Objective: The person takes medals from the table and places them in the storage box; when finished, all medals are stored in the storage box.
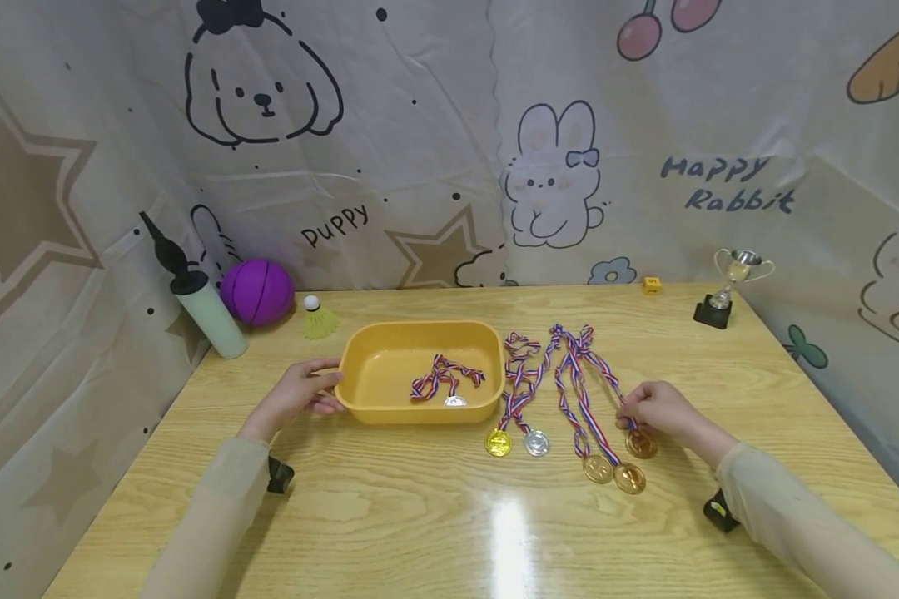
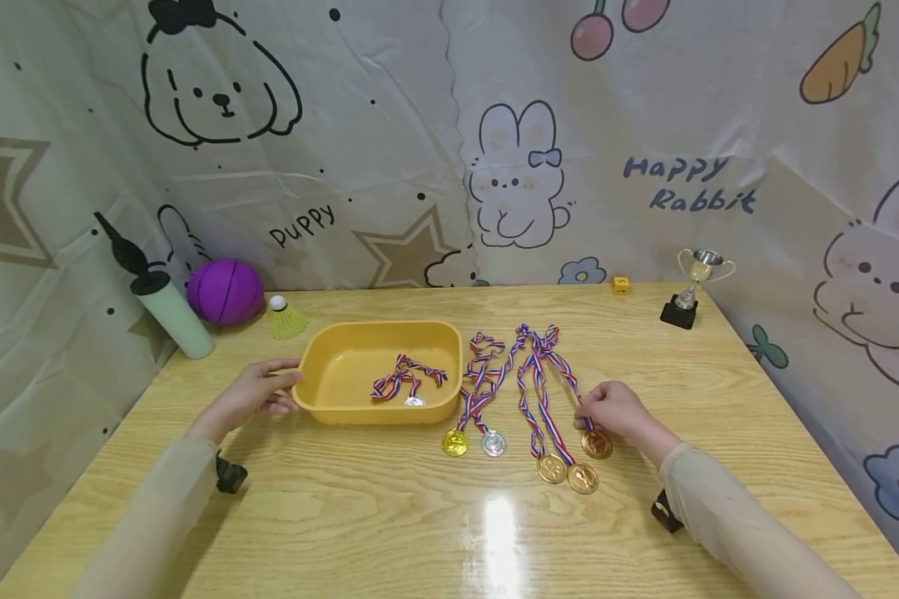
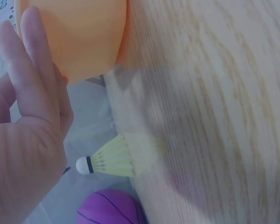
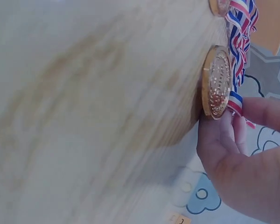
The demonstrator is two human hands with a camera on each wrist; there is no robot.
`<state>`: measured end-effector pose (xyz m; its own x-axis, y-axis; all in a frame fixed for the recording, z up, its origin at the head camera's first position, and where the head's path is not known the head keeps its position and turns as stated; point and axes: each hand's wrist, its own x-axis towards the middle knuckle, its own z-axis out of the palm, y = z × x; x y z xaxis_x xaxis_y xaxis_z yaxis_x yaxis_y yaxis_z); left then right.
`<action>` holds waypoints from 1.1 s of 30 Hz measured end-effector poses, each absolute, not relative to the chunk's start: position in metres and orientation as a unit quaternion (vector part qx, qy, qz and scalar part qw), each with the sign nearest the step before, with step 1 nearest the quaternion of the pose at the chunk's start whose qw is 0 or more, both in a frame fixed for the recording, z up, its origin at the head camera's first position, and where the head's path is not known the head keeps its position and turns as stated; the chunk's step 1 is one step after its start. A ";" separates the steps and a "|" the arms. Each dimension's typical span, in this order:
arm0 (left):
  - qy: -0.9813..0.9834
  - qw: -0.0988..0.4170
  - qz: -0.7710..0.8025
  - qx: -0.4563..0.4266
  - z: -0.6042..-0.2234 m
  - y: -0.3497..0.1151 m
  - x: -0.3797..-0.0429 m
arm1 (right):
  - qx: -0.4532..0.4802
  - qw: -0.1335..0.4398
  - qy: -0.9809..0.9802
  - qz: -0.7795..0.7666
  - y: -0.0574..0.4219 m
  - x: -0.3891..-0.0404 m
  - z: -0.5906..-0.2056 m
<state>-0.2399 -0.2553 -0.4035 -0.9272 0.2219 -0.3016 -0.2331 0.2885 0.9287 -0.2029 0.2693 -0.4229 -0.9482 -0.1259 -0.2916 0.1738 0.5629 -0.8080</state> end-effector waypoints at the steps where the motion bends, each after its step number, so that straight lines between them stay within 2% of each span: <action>1: 0.780 0.190 0.597 -0.003 -0.403 -0.255 -0.240 | 0.016 0.162 0.864 -0.476 0.270 -0.203 -0.423; 15: 0.778 0.194 0.597 -0.003 -0.402 -0.255 -0.239 | 0.018 0.174 0.835 -0.522 0.273 -0.203 -0.426; 33: 0.777 0.193 0.599 -0.009 -0.405 -0.255 -0.240 | 0.034 0.176 0.849 -0.497 0.275 -0.204 -0.427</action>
<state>-0.2398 -0.2552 -0.4046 -0.9255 0.2174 -0.3100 -0.2443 0.2827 0.9276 -0.2040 0.2748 -0.4275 -0.9358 -0.1171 -0.3326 0.2327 0.5036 -0.8320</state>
